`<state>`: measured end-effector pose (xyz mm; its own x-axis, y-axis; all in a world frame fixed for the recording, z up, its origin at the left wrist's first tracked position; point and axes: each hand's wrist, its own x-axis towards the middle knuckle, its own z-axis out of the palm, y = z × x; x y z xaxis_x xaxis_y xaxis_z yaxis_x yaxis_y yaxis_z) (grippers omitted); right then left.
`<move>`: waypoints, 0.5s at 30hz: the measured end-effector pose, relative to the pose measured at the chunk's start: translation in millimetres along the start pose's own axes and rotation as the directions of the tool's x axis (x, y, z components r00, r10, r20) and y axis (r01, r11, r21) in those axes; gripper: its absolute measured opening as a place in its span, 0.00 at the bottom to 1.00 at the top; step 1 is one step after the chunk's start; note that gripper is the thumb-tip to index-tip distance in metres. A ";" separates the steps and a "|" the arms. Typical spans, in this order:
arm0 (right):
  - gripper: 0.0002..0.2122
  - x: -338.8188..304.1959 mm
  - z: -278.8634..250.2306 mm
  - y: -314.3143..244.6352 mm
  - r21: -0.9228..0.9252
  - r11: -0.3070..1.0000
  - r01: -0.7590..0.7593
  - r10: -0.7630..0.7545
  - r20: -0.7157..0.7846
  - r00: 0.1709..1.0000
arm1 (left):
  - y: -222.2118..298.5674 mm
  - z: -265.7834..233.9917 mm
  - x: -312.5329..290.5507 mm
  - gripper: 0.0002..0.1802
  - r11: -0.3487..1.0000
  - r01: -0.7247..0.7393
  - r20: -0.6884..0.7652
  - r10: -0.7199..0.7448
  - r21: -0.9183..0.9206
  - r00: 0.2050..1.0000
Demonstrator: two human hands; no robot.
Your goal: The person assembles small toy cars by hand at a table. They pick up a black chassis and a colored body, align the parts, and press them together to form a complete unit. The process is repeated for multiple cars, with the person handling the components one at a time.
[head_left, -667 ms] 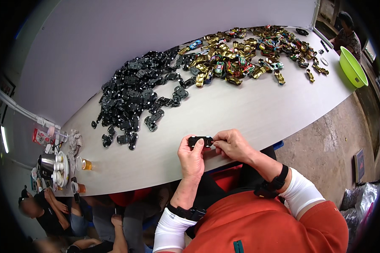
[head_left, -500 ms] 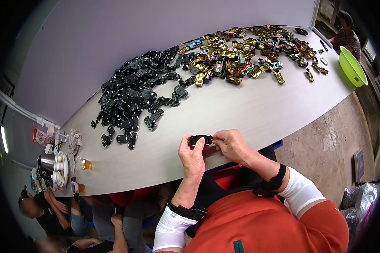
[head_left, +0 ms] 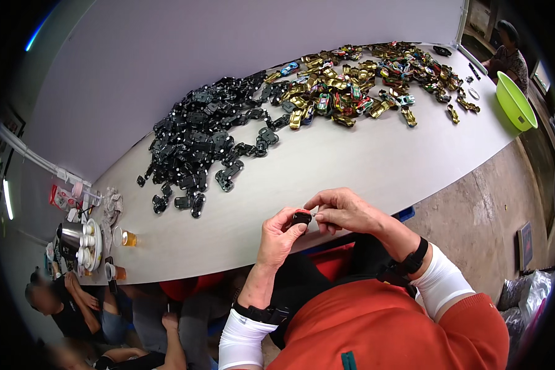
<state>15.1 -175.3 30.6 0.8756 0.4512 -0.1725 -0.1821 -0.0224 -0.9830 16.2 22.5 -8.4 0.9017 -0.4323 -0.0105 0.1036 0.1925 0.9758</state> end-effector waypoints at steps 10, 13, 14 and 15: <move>0.06 -3.2 -3.3 2.6 0.011 1.000 -0.022 0.021 0.026 0.999 | -2.9 -7.4 0.1 0.09 0.997 0.050 0.119 -0.057 0.059 0.991; 0.05 -0.3 -1.0 3.7 -0.128 0.991 -0.035 0.035 0.001 0.999 | -0.3 -6.8 -0.2 0.06 0.989 0.133 0.118 -0.141 0.068 0.983; 0.05 0.5 -0.1 2.7 -0.157 0.987 -0.036 0.035 -0.003 0.999 | 2.4 -4.4 -0.8 0.06 0.983 0.102 0.093 -0.116 0.150 0.989; 0.06 1.4 1.0 2.5 -0.185 0.982 -0.036 0.036 -0.007 0.999 | 6.5 -0.1 -1.0 0.06 0.970 0.072 0.069 -0.090 0.232 0.994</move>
<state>15.5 -173.8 27.9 0.8716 0.4441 -0.2077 -0.1275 -0.2038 -0.9707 16.0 24.3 -2.0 0.8573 -0.5080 -0.0831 0.0680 -0.0483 0.9965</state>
